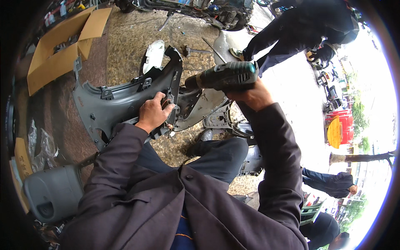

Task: The person assembles a scooter dashboard by attaching a small black component with wires to a larger gray plastic housing. They use a cordless drill to fasten screws and align the parts, then fit a curved cover piece over the assembly.

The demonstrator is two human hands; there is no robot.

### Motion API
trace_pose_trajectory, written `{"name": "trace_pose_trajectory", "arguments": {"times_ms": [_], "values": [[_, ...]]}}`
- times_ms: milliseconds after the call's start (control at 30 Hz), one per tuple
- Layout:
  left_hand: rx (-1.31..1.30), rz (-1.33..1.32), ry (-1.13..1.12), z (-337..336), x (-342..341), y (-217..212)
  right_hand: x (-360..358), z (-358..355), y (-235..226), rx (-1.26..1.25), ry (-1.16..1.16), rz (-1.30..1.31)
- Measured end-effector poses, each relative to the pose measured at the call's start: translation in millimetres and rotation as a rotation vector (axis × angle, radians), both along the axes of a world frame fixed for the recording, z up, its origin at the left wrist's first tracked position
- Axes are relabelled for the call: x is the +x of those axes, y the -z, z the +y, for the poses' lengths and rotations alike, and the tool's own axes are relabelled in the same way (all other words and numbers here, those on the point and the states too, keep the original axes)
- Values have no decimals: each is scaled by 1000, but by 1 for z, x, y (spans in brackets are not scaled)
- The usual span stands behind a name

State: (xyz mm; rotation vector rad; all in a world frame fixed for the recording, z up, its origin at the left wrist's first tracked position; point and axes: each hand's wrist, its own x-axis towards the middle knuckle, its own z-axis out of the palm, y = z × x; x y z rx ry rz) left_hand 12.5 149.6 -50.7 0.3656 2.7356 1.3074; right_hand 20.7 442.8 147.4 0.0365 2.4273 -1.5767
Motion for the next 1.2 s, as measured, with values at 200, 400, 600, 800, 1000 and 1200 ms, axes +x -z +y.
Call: {"name": "trace_pose_trajectory", "arguments": {"times_ms": [200, 400, 600, 800, 1000, 1200], "values": [[-10, -24, 9, -1, -1, 0, -18, -16, -10, 11, -40, -66], [-7, -30, 9, -1, -1, 1, -20, -23, -17, 90, -25, -45], [1, -34, 6, 0, -1, 2, -21, -22, -12, 72, -82, 49], [-33, -44, 8, 0, 0, -1, -25, -21, -14, 21, -52, -7], [-56, 6, -2, 3, 1, 9, -54, -29, -22, 443, -74, 10], [-65, -27, 40, 11, -1, 9, -62, -49, -19, 1232, -66, 321]]}}
